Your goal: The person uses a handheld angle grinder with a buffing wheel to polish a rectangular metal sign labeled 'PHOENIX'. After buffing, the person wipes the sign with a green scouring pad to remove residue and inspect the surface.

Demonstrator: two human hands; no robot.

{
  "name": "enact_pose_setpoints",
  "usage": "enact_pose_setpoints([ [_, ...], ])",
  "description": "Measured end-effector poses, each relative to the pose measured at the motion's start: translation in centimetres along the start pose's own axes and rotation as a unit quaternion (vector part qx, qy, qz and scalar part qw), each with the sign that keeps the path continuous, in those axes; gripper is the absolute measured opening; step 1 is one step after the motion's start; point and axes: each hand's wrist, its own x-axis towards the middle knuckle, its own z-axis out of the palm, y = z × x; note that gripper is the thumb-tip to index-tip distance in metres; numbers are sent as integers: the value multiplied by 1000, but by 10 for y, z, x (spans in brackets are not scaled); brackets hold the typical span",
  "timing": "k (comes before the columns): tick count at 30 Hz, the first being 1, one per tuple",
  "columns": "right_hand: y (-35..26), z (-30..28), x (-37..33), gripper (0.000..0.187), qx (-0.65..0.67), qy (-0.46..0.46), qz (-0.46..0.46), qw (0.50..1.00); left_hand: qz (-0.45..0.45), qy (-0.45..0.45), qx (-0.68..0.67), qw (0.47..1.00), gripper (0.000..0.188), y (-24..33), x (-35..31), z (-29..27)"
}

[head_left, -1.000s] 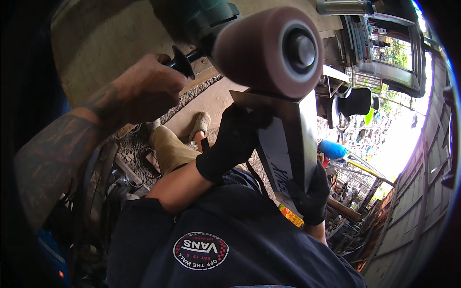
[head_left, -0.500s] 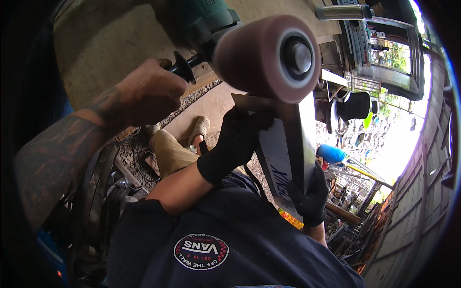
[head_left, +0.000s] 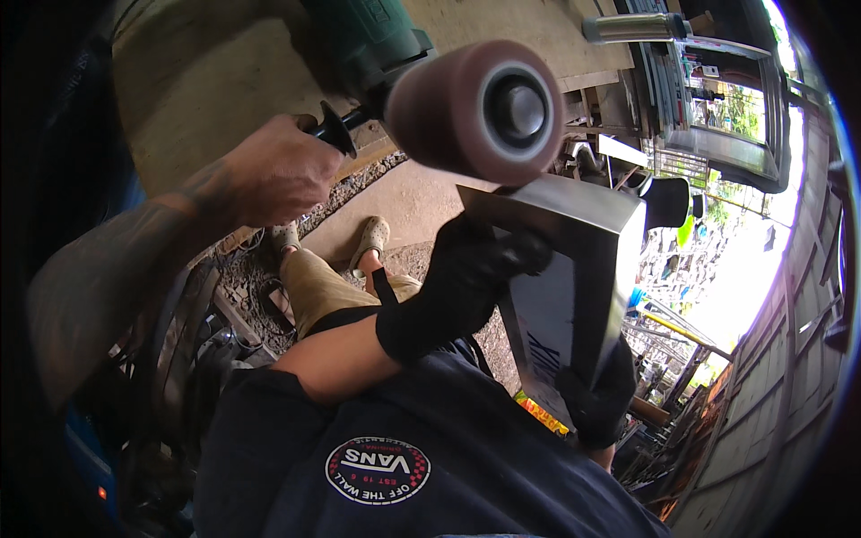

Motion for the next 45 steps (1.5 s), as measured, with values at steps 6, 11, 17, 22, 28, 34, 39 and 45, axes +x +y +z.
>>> enact_pose_setpoints([
  [6, 18, -49, -20, 77, 97, 27, 27, 995, -76, -9, 42, 996, 22, -22, -10, 38],
  [11, 112, -52, -29, 63, 19, 46, -92, 994, -27, -62, 271, 960, 44, -61, -8, 69],
  [17, 210, 6, 2, 60, 204, 57, -143, 967, 47, -210, 431, 876, 54, -123, 17, 57],
  [22, 239, 32, 13, 53, 343, 111, -165, 918, 53, -322, 497, 804, 48, -154, 39, 38],
  [28, 278, 31, 25, 47, 327, 134, -139, 925, 86, -356, 583, 725, 67, -192, 72, 17],
  [34, 292, 37, 59, 36, 108, 227, -79, 965, -206, -88, 330, 917, 94, -182, 61, -31],
  [39, 296, 26, 77, 23, -10, 220, -65, 973, -179, -1, 449, 875, 57, -213, 69, -14],
  [45, 296, 34, 83, 30, -59, 206, -106, 971, -204, 206, 428, 856, 46, -246, 77, -19],
])
